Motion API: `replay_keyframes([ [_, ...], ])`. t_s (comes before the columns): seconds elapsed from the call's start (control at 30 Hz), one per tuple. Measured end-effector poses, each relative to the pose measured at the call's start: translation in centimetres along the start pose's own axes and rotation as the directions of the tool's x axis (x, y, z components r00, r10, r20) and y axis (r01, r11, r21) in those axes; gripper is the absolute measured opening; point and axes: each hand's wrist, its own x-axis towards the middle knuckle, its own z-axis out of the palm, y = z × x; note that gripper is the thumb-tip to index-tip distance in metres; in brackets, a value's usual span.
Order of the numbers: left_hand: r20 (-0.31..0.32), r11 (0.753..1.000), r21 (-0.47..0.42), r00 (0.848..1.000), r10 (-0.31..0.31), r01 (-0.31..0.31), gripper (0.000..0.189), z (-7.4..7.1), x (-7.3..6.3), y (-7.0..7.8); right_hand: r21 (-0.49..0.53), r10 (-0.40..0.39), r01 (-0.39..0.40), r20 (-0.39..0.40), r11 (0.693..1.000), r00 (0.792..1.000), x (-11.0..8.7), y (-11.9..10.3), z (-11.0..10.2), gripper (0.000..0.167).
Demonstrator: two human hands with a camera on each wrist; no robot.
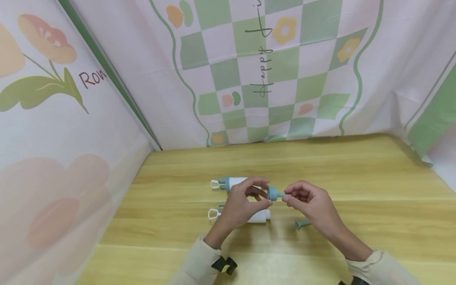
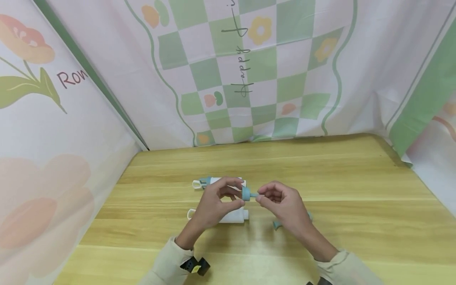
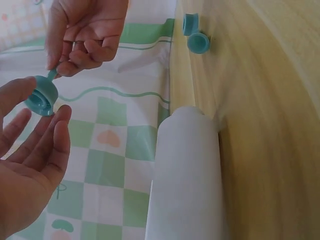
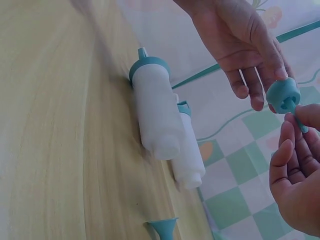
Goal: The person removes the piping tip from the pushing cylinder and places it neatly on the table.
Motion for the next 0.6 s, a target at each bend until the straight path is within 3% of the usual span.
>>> replay_keyframes([
  [0.27,-0.016,0.999,0.049,1.000,0.011,-0.010,0.032,0.02,-0.23,-0.31,-0.005,0.006,-0.006,0.008,1.000,1.000,0.15,-0.21,-0.01,0.013],
  [0.6,-0.001,1.000,0.024,1.000,0.018,-0.018,0.032,0.04,-0.47,-0.50,-0.012,0.007,-0.007,0.035,1.000,0.999,0.55,-0.48,0.38,0.013],
])
